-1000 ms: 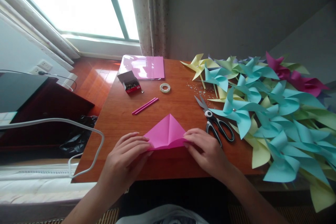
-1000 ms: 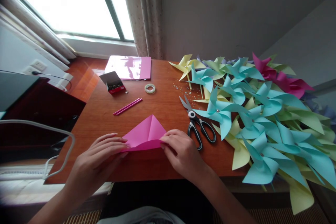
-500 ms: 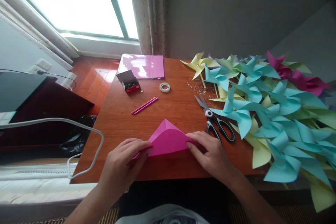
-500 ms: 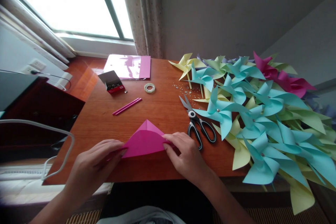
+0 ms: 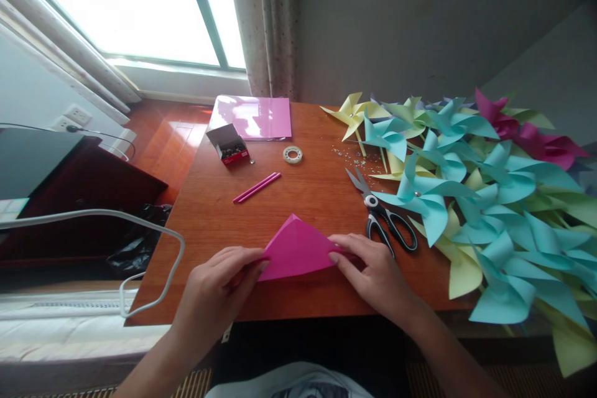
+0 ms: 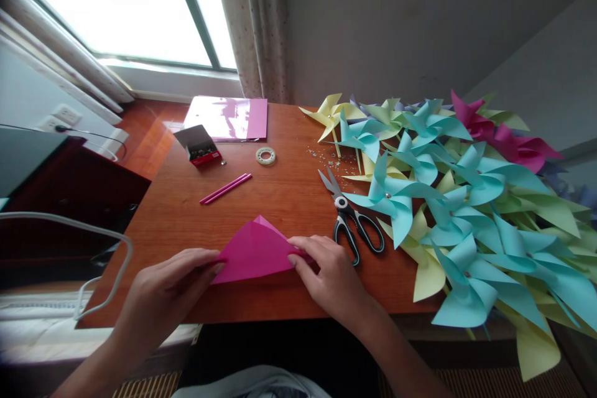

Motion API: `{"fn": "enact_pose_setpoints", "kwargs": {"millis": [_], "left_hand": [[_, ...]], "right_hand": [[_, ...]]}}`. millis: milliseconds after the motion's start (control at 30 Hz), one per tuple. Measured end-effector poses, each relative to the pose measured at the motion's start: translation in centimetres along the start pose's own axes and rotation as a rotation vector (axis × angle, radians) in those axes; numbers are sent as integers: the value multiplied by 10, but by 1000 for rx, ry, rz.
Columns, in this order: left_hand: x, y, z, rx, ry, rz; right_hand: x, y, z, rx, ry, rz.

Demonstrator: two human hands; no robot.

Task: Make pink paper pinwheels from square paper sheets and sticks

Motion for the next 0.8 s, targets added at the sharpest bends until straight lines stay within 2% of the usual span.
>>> {"fn": "enact_pose_setpoints", "kwargs": {"millis": [100,233,400,533,700,800], "left_hand": [[0,-1,1,-10,-3,-8],[1,4,0,-13,-63,1],[7,25,-4,158,-132,-8],[19,36,0,304,-234,-4],[25,35,6,322,-271,-58],[25,33,10,314,-271,-66]], "right_hand": [[0,-5,-1,-34,-14,11],[0,-13,0,-118,-45,-20],[-2,-21,4,-212,-68,-49],[1,-33,8,-278,-210,16],[14,-50,6,-329,-419,104],[23,-55,4,-339,-470,117]]}}
Point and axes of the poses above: each hand's wrist, its own z-axis away from the middle knuckle, its own x-axis out of the palm, y = z × x, the point moved 8 cm from there along -z, towards the middle knuckle, and after that the axes turned 10 degrees about z, right-handed, at the moved point
